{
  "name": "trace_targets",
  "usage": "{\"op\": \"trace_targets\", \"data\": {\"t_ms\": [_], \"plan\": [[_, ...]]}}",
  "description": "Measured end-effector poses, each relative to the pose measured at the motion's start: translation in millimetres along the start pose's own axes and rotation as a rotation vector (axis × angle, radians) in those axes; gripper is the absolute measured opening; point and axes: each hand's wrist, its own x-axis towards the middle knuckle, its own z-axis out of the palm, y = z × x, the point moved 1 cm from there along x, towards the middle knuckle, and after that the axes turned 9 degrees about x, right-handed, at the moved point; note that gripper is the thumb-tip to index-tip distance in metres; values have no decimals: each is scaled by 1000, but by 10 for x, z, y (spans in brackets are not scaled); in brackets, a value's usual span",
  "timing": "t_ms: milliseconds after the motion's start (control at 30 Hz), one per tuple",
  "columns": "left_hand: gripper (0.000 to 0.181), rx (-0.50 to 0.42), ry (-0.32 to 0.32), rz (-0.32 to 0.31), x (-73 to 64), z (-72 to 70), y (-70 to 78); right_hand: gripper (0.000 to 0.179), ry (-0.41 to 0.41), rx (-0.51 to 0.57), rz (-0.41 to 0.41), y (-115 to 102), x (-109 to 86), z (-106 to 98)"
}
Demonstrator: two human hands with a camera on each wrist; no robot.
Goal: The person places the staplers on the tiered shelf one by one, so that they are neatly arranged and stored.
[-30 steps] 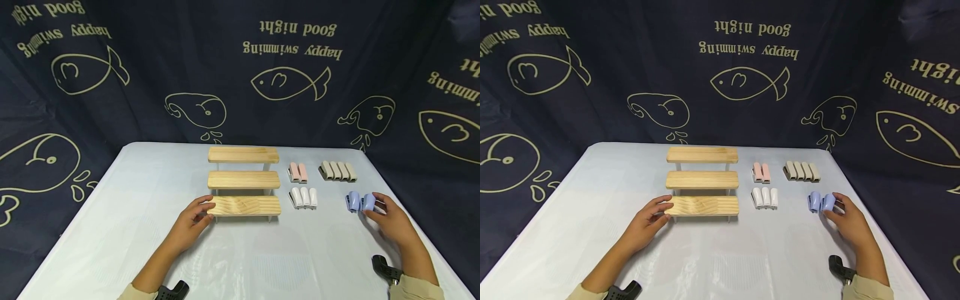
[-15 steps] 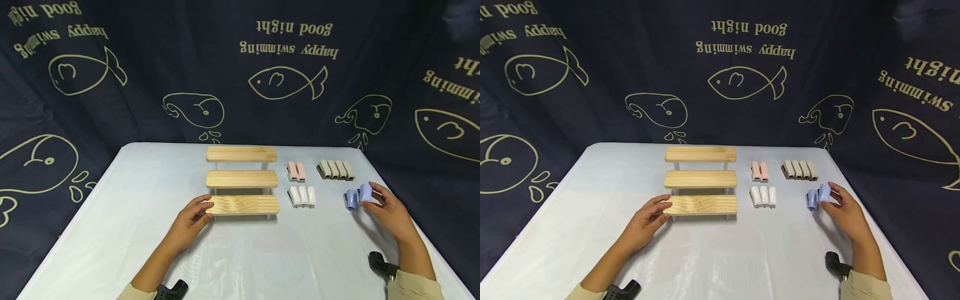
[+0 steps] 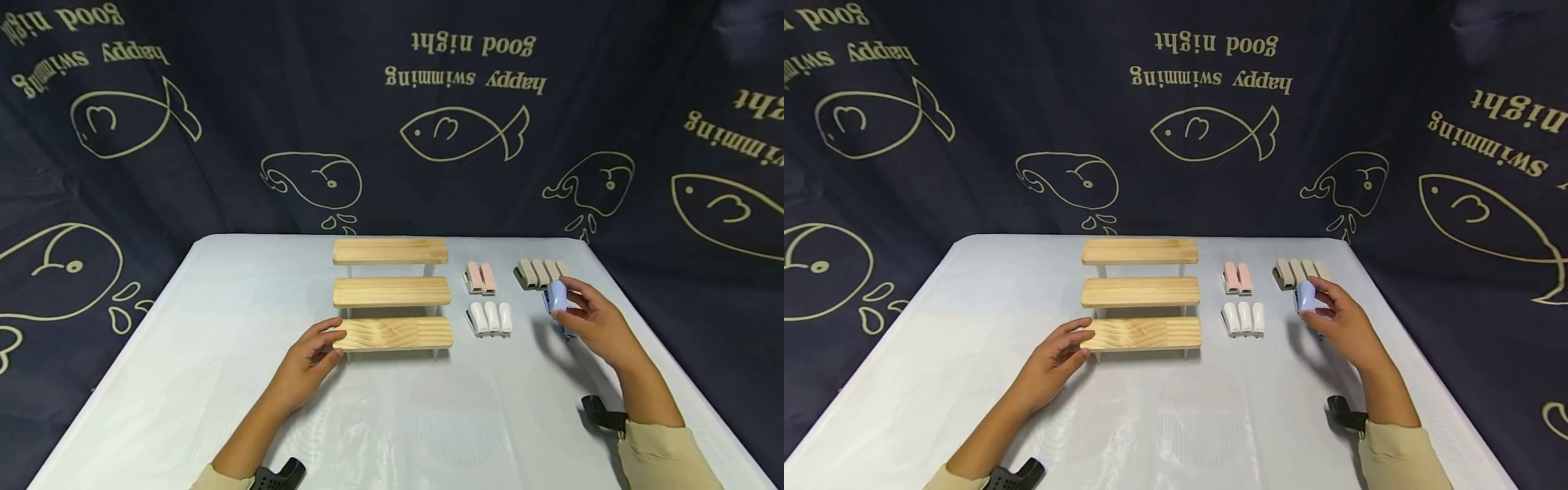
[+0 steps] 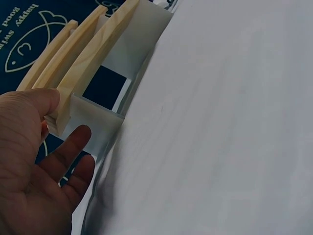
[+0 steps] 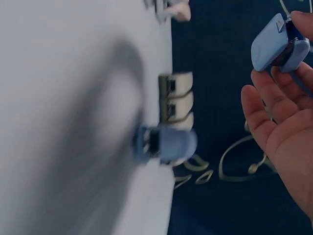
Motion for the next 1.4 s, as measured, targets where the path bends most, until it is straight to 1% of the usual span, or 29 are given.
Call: {"op": "trace_targets", "data": {"t_ms": [167,433,500,733,833,967,1133,1400], "plan": [[33,-13,7,10,7,6,-13,67,-52,-64,-42,-221,120,107],[33,-13,9,12,4,5,8,64,-124,-42,-150,-458,292,301],[33,-11,11,11,1,3,15,63,-136,-50,-159,-499,325,340],[32,-8,13,5,-8,0,16,60,-185,-52,-117,-678,424,479],[33,-3,11,2,-9,2,11,60,-196,-82,-100,-756,472,516],[33,2,9,-5,-11,4,9,61,-212,-122,-88,-853,576,554],[33,1,7,-3,-12,3,11,62,-222,-137,-88,-963,727,589],[33,6,12,17,-10,-4,12,61,-240,-64,-78,-1020,930,708]]}}
